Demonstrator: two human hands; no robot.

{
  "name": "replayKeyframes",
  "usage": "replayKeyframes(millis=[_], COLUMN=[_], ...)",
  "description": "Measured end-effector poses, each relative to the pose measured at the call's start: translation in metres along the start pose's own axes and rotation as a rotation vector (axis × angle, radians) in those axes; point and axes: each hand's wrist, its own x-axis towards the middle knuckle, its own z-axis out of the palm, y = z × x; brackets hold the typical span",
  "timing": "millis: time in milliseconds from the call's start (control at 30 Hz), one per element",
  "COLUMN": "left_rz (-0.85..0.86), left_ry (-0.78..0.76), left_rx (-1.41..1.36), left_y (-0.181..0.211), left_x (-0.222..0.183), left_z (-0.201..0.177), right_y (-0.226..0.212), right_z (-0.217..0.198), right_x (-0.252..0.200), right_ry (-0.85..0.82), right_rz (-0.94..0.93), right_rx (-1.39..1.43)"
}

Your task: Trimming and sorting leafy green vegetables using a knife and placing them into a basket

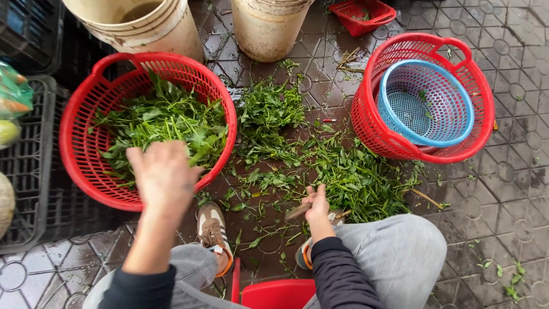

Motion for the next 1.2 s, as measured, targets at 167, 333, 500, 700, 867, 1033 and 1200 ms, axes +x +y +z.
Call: replayKeyframes(millis=[167, 333, 500, 700, 867, 1033, 1200], left_rz=[-0.294, 0.092, 0.173, 0.193, 0.19, 0.225, 0.175], left_ry=[-0.431, -0.599, -0.584, -0.522, -0.533, -0.696, -0.726], left_rx=[-0.379, -0.575, -0.502, -0.488, -0.53, -0.515, -0.528], left_y=[-0.025, -0.006, 0.014, 0.02, 0.029, 0.039, 0.032], left_x=[0.015, 0.002, -0.01, 0.007, 0.011, 0.012, 0.006], left_z=[-0.066, -0.069, -0.05, -0.062, -0.057, -0.048, -0.036], right_y=[0.027, 0.017, 0.009, -0.025, -0.045, -0.01, 0.004], right_z=[0.017, 0.079, 0.101, 0.112, 0.08, 0.016, 0.016], right_x=[0.035, 0.057, 0.088, 0.045, 0.003, 0.034, 0.001], right_ry=[-0.03, -0.023, -0.103, -0.354, -0.594, -0.495, -0.334], right_rz=[-0.118, -0.45, -0.537, -0.242, 0.114, 0.066, -0.06], right_rx=[-0.532, -1.539, -1.861, -1.71, -1.192, -1.154, -1.175])
